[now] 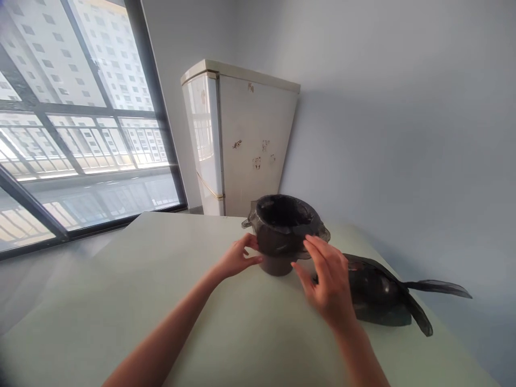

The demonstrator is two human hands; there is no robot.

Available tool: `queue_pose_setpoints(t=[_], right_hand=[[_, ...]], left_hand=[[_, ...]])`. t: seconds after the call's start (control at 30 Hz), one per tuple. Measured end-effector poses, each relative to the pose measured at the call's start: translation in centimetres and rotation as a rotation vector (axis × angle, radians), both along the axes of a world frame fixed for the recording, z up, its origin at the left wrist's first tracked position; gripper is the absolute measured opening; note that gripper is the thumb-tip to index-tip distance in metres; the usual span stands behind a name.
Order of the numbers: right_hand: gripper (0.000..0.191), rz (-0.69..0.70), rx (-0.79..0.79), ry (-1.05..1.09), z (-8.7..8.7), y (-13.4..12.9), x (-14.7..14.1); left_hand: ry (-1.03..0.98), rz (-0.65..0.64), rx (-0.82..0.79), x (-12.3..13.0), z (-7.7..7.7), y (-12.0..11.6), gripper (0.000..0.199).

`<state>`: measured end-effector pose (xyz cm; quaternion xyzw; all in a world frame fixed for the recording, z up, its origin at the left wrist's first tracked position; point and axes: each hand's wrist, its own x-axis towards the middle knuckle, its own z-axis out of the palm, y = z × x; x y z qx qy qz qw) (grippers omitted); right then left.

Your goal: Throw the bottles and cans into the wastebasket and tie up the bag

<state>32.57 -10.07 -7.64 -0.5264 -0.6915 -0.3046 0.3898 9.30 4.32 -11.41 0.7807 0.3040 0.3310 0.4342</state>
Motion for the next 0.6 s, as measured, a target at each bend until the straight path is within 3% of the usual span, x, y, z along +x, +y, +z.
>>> queue_pose_setpoints(t=[0.13,0.2,0.3,0.4,0.5,0.6], right_hand=[[0.05,0.016,-0.11,-0.06,1.5,3.6,-1.6],[0.042,0.002,-0.146,-0.095,1.7,5.0,-1.6],[0.034,-0.038,-0.175,-0.126,1.9,6.5,-1.1],[0.034,-0.099,-0.168,-0.137,1.8,7.7,-0.1],[0.034,-0.175,-0.169,-0.152,1.7,8.9,1.7],[0.034,-0.257,-0.168,-0.134,1.7,9.7,3.4]], left_hand=[[-0.198,0.186,-0.004,-1.0,-3.3,-0.3,0.03],[-0.299,0.241,-0.113,-2.1,-5.2,-0.5,0.038],[-0.502,0.078,-0.48,-4.3,-7.3,-0.4,0.056],[-0.633,-0.087,-0.689,-6.2,-7.8,0.1,0.06],[-0.79,-0.204,-0.808,-7.1,-7.8,0.7,0.06],[-0.805,-0.344,-0.818,-7.2,-8.2,0.9,0.065]])
